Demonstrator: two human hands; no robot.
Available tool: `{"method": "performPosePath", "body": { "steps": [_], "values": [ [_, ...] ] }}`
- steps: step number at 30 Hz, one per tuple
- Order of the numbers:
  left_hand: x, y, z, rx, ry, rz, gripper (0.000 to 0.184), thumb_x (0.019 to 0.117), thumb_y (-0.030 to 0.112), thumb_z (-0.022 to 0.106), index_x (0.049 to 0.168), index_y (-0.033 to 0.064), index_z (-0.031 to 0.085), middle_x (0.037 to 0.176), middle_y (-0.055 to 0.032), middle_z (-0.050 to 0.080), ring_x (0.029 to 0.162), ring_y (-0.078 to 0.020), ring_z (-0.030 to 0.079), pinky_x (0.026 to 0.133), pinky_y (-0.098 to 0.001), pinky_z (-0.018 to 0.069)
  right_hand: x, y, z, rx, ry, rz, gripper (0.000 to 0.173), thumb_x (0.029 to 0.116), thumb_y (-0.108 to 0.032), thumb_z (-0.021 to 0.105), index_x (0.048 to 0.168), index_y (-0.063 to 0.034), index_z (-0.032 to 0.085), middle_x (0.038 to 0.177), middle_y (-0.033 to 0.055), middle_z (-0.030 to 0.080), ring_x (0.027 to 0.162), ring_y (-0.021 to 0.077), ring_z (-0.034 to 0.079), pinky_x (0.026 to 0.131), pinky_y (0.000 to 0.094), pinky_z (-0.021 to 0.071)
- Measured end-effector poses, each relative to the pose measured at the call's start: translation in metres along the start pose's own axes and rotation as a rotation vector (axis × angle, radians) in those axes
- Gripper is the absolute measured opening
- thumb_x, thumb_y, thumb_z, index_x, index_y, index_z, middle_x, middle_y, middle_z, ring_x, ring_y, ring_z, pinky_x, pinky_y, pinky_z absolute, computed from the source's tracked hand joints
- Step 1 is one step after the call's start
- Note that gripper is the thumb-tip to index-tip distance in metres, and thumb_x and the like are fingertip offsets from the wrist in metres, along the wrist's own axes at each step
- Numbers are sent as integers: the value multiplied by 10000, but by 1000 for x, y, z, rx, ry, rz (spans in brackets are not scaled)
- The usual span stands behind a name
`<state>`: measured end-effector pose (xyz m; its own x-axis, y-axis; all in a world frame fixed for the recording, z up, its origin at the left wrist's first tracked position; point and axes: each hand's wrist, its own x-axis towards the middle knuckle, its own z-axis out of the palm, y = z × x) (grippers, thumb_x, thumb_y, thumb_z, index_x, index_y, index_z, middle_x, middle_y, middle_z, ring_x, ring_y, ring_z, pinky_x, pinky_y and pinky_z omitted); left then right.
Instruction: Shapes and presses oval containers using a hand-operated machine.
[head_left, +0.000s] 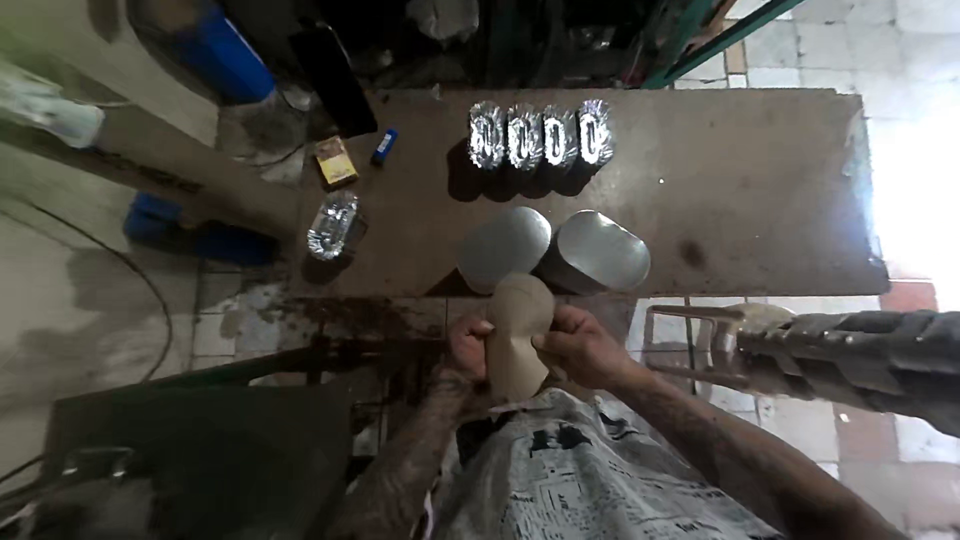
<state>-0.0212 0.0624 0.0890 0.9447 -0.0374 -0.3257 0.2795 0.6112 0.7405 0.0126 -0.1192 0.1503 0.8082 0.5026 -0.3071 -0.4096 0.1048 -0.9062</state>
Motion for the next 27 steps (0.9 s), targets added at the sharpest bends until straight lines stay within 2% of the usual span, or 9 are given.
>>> {"method": "performPosePath", "body": {
  "steps": [2, 4, 7, 11, 15, 18, 22, 25, 27],
  "values": [
    [29, -35, -26, 617, -145, -334, 236, 1002, 32, 437, 1133, -47, 617, 1024, -114, 650, 947, -123, 628, 880, -271, 521, -18, 42, -42, -591, -88, 14, 231, 958, 17, 538, 1128, 96, 672, 1098, 161, 701, 1046, 204, 667, 980, 347, 528],
    [63, -76, -31, 1140, -384, -582, 418, 1102, 231, 448, 1411, -37, 535, 1416, -228, 567, 1325, -305, 540, 1133, -461, 400, -40, 67, -68, -1050, -348, 257, 333, 971, 2, 558, 1279, 107, 628, 1303, 306, 621, 1245, 434, 595, 1097, 545, 444],
    [84, -107, -20, 1348, -320, -686, 546, 1090, 432, 412, 1403, 11, 566, 1423, -230, 572, 1345, -381, 532, 1112, -582, 396, -73, 97, -81, -1158, -505, 651, 359, 1043, -185, 556, 1319, 31, 633, 1330, 288, 615, 1270, 460, 575, 1095, 592, 428],
    [39, -80, -20, 887, -13, -629, 400, 1052, 216, 547, 1347, -52, 574, 1383, -203, 583, 1286, -252, 549, 1107, -354, 416, -106, 124, -90, -1100, -454, 633, 342, 1067, -119, 489, 1323, 60, 629, 1319, 292, 629, 1283, 442, 576, 1131, 526, 413],
    [41, -20, -28, 1233, -245, -788, 531, 1119, 369, 341, 1404, -26, 551, 1427, -266, 543, 1341, -381, 514, 1116, -562, 376, -101, 108, -87, -1089, -500, 519, 396, 1030, -90, 532, 1393, 64, 570, 1401, 299, 571, 1341, 440, 529, 1169, 518, 378],
    [-19, 39, -68, 1238, 18, -450, 577, 1096, 492, 363, 1357, 50, 626, 1344, -230, 623, 1284, -387, 572, 1092, -617, 406, -88, 104, -85, -1112, -599, 465, 361, 1029, -114, 551, 1347, 42, 623, 1347, 278, 616, 1297, 425, 565, 1144, 517, 406],
    [-124, 145, -97, 969, 494, -16, 638, 1078, 557, 307, 1528, 129, 455, 1482, -114, 546, 1350, -227, 537, 1135, -505, 433, -65, 110, -74, -1120, -704, 383, 327, 1001, -140, 601, 1278, 12, 686, 1285, 235, 668, 1236, 359, 624, 1120, 474, 447],
    [-147, 219, -136, 407, 839, 346, 356, 1108, 358, 330, 1264, 136, 561, 1059, 10, 654, 940, -64, 641, 827, -287, 568, -52, 100, -38, -1050, -676, 366, 274, 966, -62, 628, 1199, 64, 700, 1209, 248, 688, 1140, 340, 665, 1049, 462, 500],
    [-151, 247, -165, 244, 926, 561, 394, 1118, 342, 266, 1304, 129, 540, 1118, -11, 639, 994, -90, 622, 857, -319, 548, -37, 96, 1, -1021, -630, 332, 236, 959, -15, 622, 1154, 98, 693, 1156, 260, 690, 1070, 342, 678, 988, 470, 529]
  ]
}}
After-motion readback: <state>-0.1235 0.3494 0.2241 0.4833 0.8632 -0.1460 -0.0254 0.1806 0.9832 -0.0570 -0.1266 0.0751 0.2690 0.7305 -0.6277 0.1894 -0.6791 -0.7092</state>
